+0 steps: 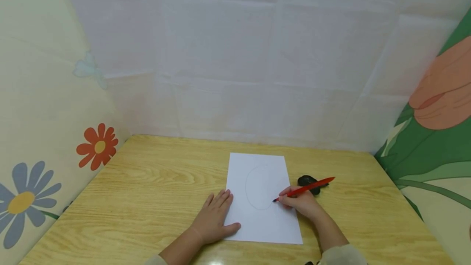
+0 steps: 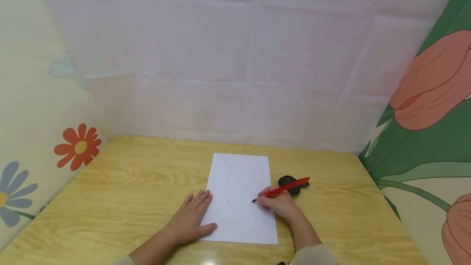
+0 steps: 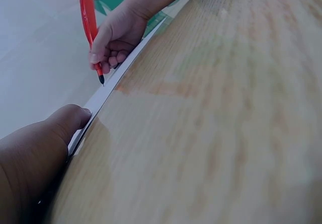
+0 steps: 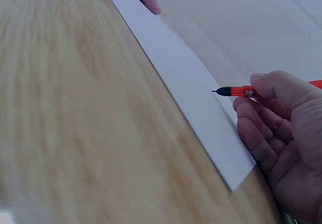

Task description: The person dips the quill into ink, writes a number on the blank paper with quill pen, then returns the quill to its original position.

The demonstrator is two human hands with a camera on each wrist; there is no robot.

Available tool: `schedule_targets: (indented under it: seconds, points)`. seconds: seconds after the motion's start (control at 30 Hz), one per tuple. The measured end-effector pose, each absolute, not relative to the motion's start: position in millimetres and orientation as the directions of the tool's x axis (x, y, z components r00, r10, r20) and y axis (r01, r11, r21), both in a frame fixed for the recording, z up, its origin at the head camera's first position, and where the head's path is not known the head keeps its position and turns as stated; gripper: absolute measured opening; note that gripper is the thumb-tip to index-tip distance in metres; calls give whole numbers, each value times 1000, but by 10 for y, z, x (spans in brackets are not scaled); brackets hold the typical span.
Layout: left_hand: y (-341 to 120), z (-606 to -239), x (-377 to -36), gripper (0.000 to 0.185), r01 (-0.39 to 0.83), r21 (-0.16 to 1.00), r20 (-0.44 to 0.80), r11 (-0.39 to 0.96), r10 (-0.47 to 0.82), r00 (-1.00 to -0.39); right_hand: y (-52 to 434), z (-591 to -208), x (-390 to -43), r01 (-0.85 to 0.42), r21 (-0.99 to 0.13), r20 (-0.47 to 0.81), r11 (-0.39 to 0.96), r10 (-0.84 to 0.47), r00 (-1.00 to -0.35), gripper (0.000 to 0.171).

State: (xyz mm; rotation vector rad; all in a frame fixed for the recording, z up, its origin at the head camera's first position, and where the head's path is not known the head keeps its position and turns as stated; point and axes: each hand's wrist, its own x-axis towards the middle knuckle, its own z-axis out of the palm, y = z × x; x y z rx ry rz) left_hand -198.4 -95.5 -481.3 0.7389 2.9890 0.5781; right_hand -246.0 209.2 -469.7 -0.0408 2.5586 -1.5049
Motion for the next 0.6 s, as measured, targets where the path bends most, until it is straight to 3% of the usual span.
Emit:
schedule_targets:
  seconds: [0.6]
  points:
    - [-957,-4788,-1974,88,452,354,79,819,455,-887,2080,-4708,-2487,70,-873,-117,482,-68,-991,19]
